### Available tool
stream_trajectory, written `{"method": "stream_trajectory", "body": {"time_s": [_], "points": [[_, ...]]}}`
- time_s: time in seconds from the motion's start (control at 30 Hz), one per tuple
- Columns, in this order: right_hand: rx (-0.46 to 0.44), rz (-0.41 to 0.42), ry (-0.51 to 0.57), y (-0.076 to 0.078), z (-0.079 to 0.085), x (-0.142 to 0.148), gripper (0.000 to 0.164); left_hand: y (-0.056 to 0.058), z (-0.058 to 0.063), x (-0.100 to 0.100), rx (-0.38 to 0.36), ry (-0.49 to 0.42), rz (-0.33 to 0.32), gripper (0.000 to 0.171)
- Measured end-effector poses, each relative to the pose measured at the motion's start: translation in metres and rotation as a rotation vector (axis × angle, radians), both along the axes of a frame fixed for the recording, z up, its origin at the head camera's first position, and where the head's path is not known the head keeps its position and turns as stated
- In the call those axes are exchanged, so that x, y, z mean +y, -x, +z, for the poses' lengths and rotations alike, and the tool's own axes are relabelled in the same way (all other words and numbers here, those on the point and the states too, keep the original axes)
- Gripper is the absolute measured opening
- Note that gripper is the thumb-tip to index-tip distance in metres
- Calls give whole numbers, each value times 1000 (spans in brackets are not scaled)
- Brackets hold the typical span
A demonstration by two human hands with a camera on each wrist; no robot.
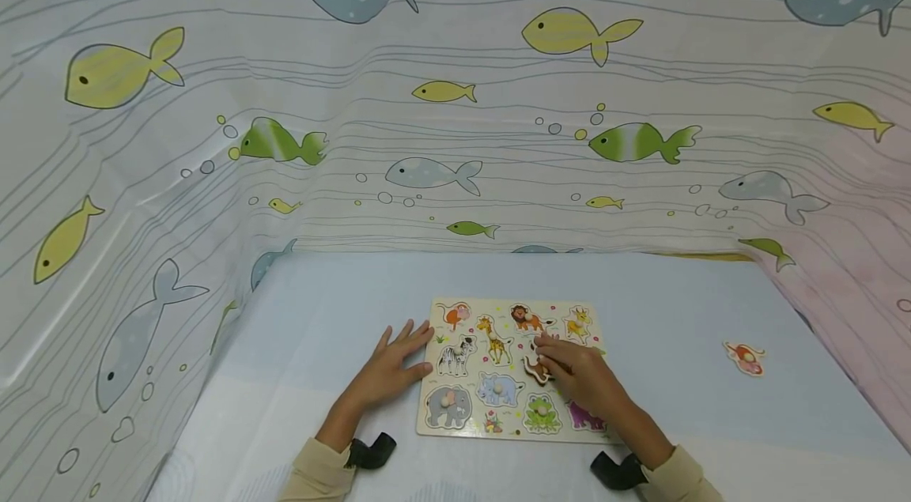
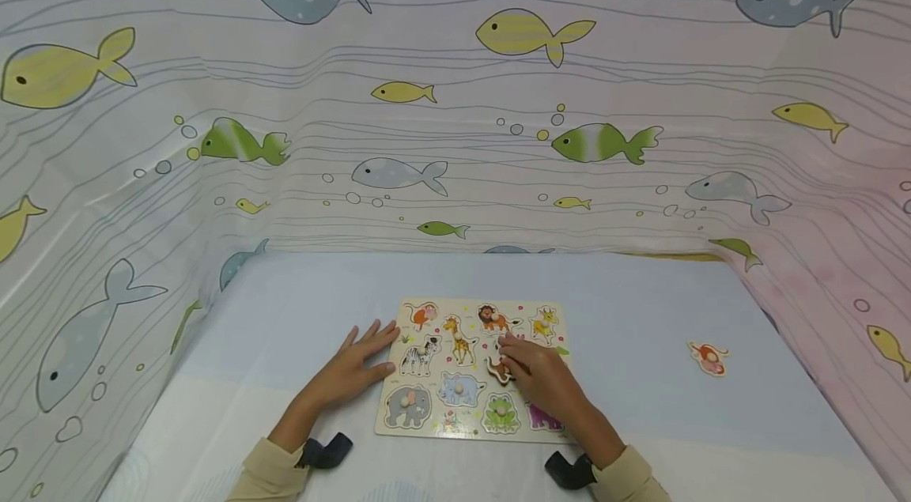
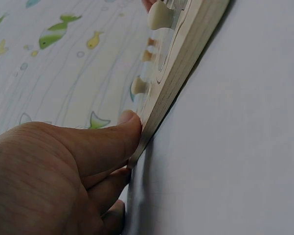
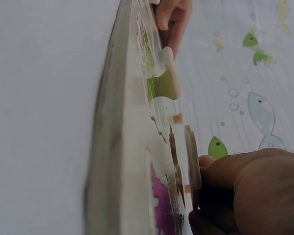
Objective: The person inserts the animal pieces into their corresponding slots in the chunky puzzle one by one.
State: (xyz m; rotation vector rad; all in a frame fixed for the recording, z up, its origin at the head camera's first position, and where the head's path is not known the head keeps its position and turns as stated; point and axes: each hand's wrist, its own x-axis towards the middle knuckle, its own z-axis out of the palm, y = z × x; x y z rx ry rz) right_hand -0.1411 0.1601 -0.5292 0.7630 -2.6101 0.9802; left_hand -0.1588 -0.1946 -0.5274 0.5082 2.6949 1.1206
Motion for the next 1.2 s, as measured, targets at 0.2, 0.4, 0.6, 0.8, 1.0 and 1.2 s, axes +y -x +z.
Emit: {"method": "stream_trajectory", "body": {"time_s": [0.2,0.4,0.6,0.8,1.0,1.2], "points": [[-7,-6,-22,0,-3,0,26,0,1,1,3,13,3,62],[11,-10,-42,0,-5,-2,28,0,4,2,-5,14,12,63],[9,-15,-58,-1,-5,-4,29,-1,5,2,-7,7,14,63],[6,-10,-57,-2,-4,-4,31,-1,4,2,-9,3,9,63],[16,-2,-70,-2,-4,-3,32,-1,4,2,-13,-2,8,63],[22,14,-73,-1,-5,-3,32,0,3,2,-16,-5,14,63]]}}
